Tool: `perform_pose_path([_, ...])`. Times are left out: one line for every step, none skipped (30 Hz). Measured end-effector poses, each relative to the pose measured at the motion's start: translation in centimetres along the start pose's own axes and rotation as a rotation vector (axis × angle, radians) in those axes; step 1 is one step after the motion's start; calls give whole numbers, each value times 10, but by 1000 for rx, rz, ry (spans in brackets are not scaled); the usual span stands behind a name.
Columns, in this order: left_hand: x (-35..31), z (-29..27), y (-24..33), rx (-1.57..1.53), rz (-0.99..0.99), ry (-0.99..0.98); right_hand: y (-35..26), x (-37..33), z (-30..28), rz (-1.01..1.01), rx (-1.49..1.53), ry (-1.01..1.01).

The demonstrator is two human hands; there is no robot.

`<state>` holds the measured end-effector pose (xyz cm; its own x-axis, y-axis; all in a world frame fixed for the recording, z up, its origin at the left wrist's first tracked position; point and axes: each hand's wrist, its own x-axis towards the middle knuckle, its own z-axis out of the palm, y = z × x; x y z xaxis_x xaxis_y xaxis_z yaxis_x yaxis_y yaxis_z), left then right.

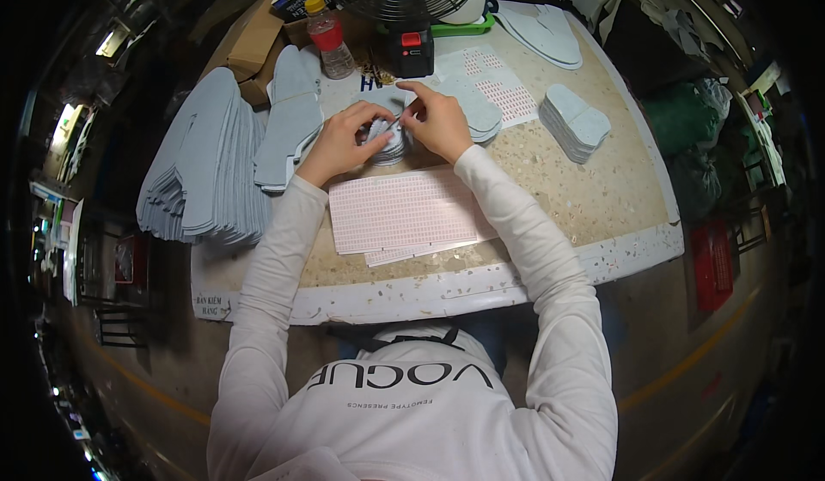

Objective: The person repeatedly picks small adhesive stickers from a pink grid sheet and presses them onto the surface of light gray plastic parts. They handle the parts one at a time, placing each sticker carefully and stacking the finished parts into a growing pile on the table.

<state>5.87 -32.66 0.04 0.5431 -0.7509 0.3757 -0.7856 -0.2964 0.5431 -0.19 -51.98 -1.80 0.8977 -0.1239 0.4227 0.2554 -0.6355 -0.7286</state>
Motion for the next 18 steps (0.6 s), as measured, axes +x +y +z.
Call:
perform_pose_path([0,0,0,-30,-13,5,1,2,-4,61,86,-11])
perform_pose_path([3,-1,-1,-53,-16,20,2,7,-8,23,96,19])
perform_pose_path([3,0,-2,-98,-26,41,3,9,-11,40,106,-4])
perform_pose_path([5,-1,-3,-84,-25,32,4,11,-15,49,112,-10])
perform_pose_path([5,0,-5,-84,-21,40,5,13,-18,60,114,-25])
perform_pose_path([5,0,-6,-84,-17,47,5,14,-21,70,116,-26])
perform_pose_path([6,0,-8,-77,14,84,6,15,-24,84,114,-35])
perform_pose_path([5,1,-9,-71,46,120,6,16,-26,98,112,-44])
perform_pose_path([5,2,-10,-71,92,148,6,16,-27,101,126,-48])
perform_pose_path([4,2,-10,-57,71,118,6,16,-28,105,140,-51])
perform_pose_path([4,3,-9,-51,64,80,5,16,-28,93,157,-52])
perform_pose_path([4,2,-8,-28,-9,46,4,16,-28,108,178,-73])
perform_pose_path([4,0,-6,-96,14,52,3,16,-28,106,203,-92])
perform_pose_path([5,-3,-3,-146,-30,61,2,16,-26,108,224,-109])
perform_pose_path([4,-6,0,-200,-63,48,0,15,-25,97,286,-137])
perform_pose_path([4,-14,3,-200,-131,53,-3,14,-23,88,344,-164])
perform_pose_path([4,-23,5,-206,-185,34,-6,13,-21,79,402,-191])
perform_pose_path([3,-31,7,-211,-234,22,-9,11,-20,57,406,-226])
